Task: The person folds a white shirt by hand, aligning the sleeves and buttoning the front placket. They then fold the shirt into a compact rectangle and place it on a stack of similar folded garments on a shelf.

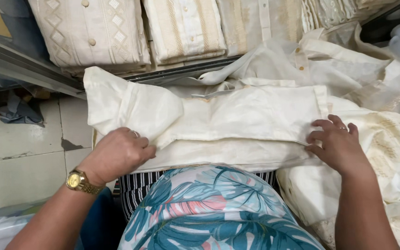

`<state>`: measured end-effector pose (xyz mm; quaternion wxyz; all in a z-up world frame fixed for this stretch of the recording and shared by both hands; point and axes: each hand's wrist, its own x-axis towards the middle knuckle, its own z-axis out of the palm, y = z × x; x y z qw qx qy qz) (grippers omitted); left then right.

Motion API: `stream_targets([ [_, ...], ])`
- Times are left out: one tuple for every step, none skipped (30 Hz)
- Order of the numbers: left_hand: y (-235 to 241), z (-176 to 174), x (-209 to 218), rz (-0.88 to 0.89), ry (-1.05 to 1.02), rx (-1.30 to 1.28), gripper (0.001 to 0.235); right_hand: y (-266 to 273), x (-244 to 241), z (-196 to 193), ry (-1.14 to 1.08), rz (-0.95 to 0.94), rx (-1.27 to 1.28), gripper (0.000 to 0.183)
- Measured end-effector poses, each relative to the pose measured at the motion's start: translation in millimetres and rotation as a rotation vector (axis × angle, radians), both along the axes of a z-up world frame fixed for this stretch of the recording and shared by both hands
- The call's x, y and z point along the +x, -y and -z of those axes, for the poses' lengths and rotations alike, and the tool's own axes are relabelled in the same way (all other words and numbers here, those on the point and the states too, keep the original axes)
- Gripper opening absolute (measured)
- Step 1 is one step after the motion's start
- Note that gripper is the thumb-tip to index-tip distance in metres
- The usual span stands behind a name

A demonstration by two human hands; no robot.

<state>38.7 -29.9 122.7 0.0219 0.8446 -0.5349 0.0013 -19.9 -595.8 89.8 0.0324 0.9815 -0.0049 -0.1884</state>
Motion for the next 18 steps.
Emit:
stream_targets([
  [3, 1, -3, 0.009, -0.035, -0.007, 0.022, -11, 9, -16, -0.203, 0.072, -0.054, 0.029],
  [4, 5, -5, 0.011, -0.033, -0.009, 0.022, -19, 13, -27, -0.2, 0.075, -0.056, 0.029],
  [4, 8, -8, 0.015, -0.055, 0.016, 0.019, -28, 18, -37, -0.148, 0.105, 0.09, 0.039],
  [4, 12, -11, 0.02, -0.077, 0.04, 0.016, -38, 23, -48, -0.093, 0.136, 0.235, 0.049],
  [7, 13, -14, 0.013, -0.076, 0.042, 0.016, -51, 31, -49, -0.093, 0.128, 0.237, 0.049],
  [10, 14, -16, 0.022, -0.102, 0.015, 0.019, -65, 39, -49, -0.072, 0.122, 0.319, 0.047],
  [11, 16, -20, 0.03, -0.129, -0.011, 0.022, -80, 46, -50, -0.054, 0.114, 0.402, 0.045],
  [12, 18, -23, 0.021, -0.13, -0.008, 0.022, -95, 55, -44, -0.056, 0.106, 0.405, 0.045],
  [14, 21, -27, 0.02, -0.084, -0.02, 0.019, -110, 62, -38, -0.051, -0.035, 0.547, 0.041],
  [15, 24, -31, 0.019, -0.038, -0.031, 0.019, -125, 69, -33, -0.046, -0.176, 0.688, 0.037],
  [16, 27, -34, 0.015, -0.04, -0.029, 0.019, -144, 78, -31, -0.049, -0.178, 0.69, 0.037],
  [17, 29, -37, 0.028, -0.012, -0.065, 0.017, -164, 87, -29, -0.091, -0.266, 0.753, 0.037],
  [18, 31, -38, 0.04, 0.02, -0.103, 0.017, -183, 98, -28, -0.128, -0.357, 0.815, 0.037],
  [19, 35, -39, 0.036, 0.022, -0.102, 0.017, -196, 109, -12, -0.128, -0.362, 0.815, 0.037],
  [19, 39, -41, 0.039, 0.034, -0.126, 0.018, -210, 119, 3, -0.158, -0.357, 0.876, 0.041],
  [19, 43, -44, 0.042, 0.045, -0.149, 0.018, -224, 129, 19, -0.189, -0.352, 0.936, 0.046],
  [19, 44, -45, 0.035, 0.047, -0.147, 0.018, -237, 142, 42, -0.191, -0.359, 0.938, 0.046],
  [19, 46, -46, 0.032, 0.036, -0.151, 0.018, -251, 155, 65, -0.182, -0.26, 1.086, 0.049],
])
